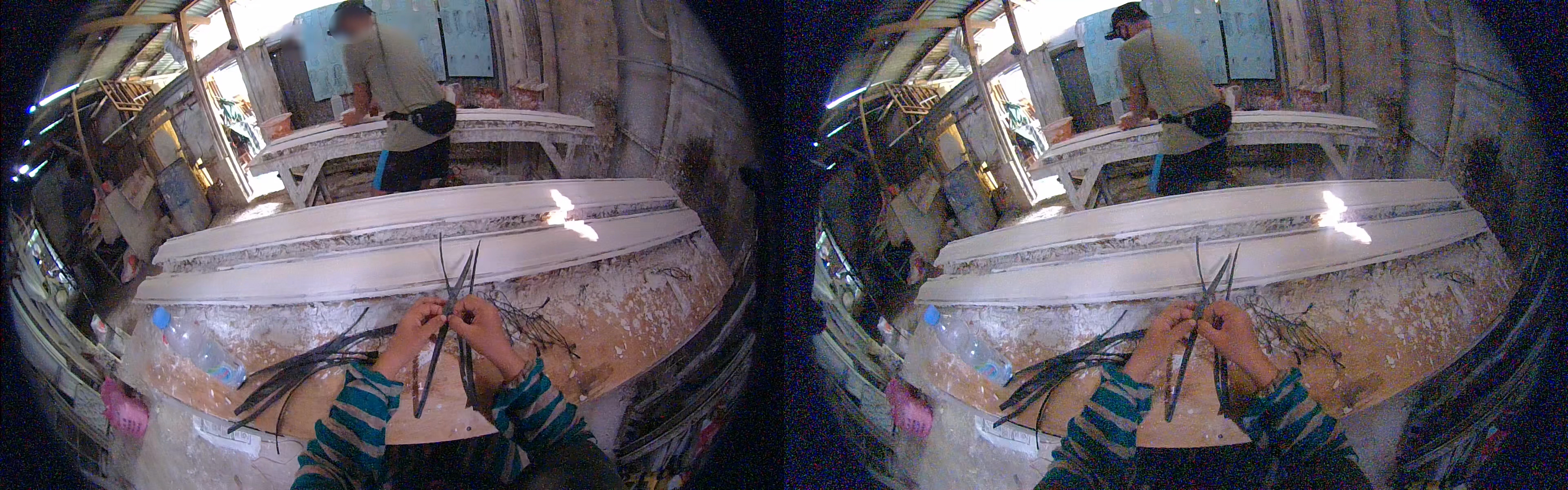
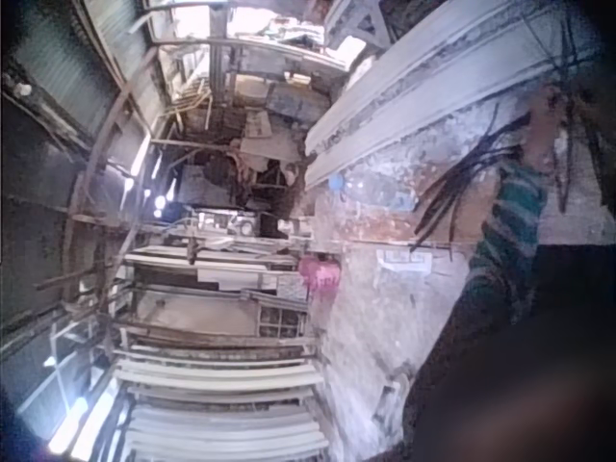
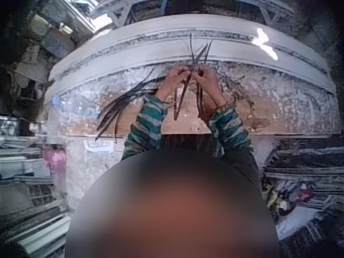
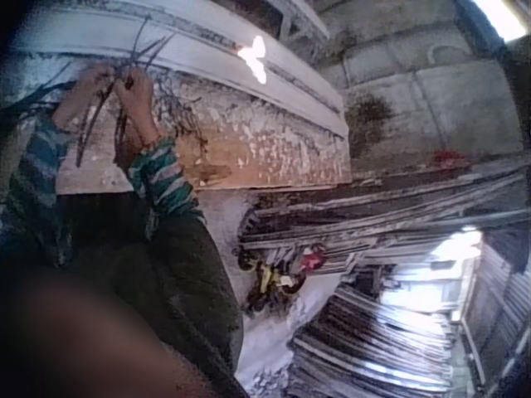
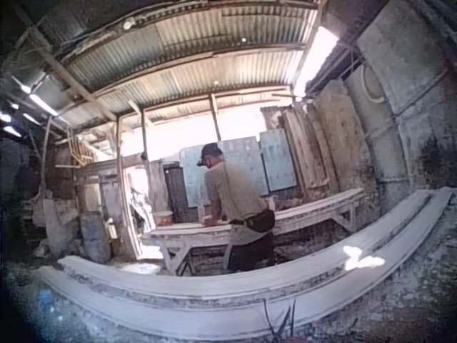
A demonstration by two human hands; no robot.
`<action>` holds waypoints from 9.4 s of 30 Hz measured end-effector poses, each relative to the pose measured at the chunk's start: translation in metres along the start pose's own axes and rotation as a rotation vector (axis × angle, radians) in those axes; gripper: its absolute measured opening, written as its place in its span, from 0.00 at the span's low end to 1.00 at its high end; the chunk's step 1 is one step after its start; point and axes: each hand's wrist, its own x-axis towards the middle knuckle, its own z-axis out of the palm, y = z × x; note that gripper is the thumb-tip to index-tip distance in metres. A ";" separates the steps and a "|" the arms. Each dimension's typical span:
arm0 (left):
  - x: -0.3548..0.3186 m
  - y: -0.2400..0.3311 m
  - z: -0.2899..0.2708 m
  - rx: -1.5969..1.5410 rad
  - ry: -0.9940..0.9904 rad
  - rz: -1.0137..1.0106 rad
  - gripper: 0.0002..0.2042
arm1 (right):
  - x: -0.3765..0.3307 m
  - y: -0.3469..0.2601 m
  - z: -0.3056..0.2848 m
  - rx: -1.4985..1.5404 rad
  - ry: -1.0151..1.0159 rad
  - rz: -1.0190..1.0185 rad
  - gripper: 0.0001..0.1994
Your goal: The person repeatedly picks up long, thin, dark strips from a pile on a workbench and separates them by hand into smaller pieces. The separated pieces are placed back on the workbench. A second person is visible in the background working on a large white object.
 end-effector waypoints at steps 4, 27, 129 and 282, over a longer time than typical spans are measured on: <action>0.002 -0.007 -0.003 -0.045 -0.091 -0.004 0.07 | 0.002 0.008 0.003 0.026 0.016 0.007 0.05; -0.014 0.017 -0.127 -1.275 0.411 0.488 0.06 | 0.028 0.062 -0.040 0.053 0.314 0.249 0.06; -0.003 0.021 -0.088 0.341 0.836 0.339 0.10 | 0.018 0.013 -0.034 0.769 -0.170 0.611 0.12; -0.009 0.018 -0.072 0.482 0.257 0.095 0.05 | 0.022 0.039 -0.093 1.554 0.437 0.139 0.06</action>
